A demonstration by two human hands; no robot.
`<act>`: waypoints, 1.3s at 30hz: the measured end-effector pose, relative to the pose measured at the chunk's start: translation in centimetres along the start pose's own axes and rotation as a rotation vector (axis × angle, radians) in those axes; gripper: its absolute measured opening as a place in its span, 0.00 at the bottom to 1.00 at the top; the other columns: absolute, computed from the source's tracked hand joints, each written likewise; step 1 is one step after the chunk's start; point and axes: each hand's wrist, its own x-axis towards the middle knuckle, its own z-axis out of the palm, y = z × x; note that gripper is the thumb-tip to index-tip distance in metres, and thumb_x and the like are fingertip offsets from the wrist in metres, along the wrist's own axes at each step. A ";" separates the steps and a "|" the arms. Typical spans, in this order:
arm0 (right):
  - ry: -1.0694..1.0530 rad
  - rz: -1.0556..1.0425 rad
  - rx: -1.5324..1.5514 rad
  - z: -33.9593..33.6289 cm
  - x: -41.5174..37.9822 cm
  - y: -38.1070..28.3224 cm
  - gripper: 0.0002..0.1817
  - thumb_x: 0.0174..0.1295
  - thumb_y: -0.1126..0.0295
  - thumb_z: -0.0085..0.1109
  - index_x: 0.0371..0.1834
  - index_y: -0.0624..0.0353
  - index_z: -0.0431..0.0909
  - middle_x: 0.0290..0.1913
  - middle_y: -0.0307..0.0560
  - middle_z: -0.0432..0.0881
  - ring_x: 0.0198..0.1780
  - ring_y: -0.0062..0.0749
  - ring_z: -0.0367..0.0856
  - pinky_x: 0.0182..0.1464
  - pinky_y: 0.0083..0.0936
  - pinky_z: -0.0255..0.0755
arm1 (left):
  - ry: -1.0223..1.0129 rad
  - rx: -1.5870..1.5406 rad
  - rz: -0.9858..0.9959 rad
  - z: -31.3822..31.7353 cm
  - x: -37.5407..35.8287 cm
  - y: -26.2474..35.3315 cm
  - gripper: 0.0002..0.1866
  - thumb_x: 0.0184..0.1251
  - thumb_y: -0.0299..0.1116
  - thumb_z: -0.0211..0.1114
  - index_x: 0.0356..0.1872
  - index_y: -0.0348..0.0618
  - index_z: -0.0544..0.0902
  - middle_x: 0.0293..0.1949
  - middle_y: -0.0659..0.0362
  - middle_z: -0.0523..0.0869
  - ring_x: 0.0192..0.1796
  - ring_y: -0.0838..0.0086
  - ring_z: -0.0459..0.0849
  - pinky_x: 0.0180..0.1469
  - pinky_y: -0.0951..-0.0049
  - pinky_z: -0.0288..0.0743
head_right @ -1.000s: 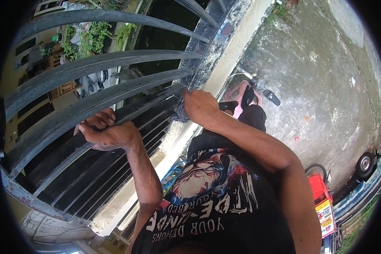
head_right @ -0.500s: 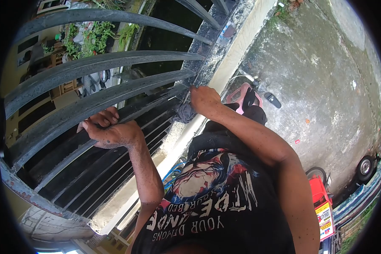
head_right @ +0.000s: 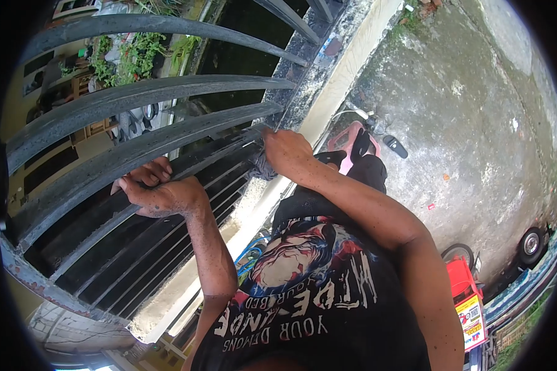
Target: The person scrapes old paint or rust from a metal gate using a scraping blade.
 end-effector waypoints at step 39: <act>-0.160 -0.025 0.004 -0.3 1.1 0.8 0.17 0.65 0.69 0.51 0.54 0.63 0.76 0.36 0.66 0.85 0.43 0.63 0.85 0.44 0.55 0.78 | 0.016 0.033 -0.052 0.0 -0.2 0.4 0.21 0.76 0.53 0.51 0.27 0.50 0.71 0.20 0.69 0.62 0.22 0.83 0.62 0.27 0.80 0.59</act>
